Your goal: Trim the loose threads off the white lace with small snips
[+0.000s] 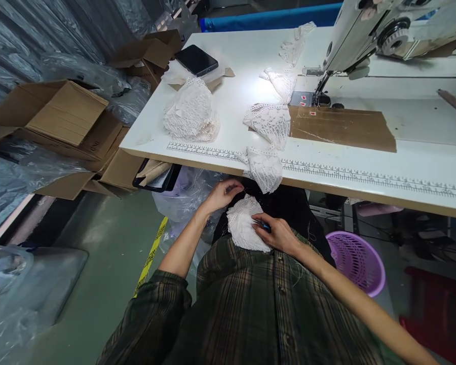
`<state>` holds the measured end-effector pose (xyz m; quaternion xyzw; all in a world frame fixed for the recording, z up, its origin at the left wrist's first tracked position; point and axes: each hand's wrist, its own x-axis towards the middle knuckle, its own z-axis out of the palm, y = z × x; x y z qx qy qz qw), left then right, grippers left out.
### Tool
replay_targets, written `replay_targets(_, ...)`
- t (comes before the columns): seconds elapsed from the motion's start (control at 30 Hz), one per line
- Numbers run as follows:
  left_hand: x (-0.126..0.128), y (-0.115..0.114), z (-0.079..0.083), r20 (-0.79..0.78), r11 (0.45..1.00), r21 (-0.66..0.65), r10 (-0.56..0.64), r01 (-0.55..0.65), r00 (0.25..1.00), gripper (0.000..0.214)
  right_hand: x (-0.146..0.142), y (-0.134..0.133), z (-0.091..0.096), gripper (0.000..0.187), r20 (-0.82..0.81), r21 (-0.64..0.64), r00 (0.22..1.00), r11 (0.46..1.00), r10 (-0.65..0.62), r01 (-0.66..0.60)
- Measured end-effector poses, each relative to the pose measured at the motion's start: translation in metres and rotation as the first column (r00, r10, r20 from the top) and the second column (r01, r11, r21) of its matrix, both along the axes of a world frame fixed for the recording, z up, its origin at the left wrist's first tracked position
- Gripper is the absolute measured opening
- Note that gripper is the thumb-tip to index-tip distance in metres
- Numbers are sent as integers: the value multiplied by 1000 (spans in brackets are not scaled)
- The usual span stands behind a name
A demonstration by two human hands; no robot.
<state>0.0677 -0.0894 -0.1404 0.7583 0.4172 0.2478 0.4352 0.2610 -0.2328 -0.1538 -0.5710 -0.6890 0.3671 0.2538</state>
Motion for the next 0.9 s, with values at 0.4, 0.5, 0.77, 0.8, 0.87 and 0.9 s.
replay_targets(0.4,37,-10,11,268,979,-169,-68,117,961,28,7,32,12,38,-470,-116,820,944,-327,310)
replay_targets(0.5,42,-9,10,343,972,-195,-58,132,938,30,1,35,9,33,-555,-152,749,929,-362,337)
replay_targets(0.77,38,-16,5,385,929,-326,-39,175,922,31,-4,36,4,30,-633,-287,624,888,-457,359)
replay_targets(0.8,39,-16,5,387,931,-324,-33,169,921,31,-6,38,5,31,-643,-294,613,887,-459,356)
replay_targets(0.87,40,-15,6,396,940,-305,-21,153,918,32,-11,42,8,33,-661,-322,584,881,-471,346)
replay_targets(0.9,40,-15,6,397,945,-294,-18,146,918,32,-13,43,10,34,-668,-338,569,877,-480,342)
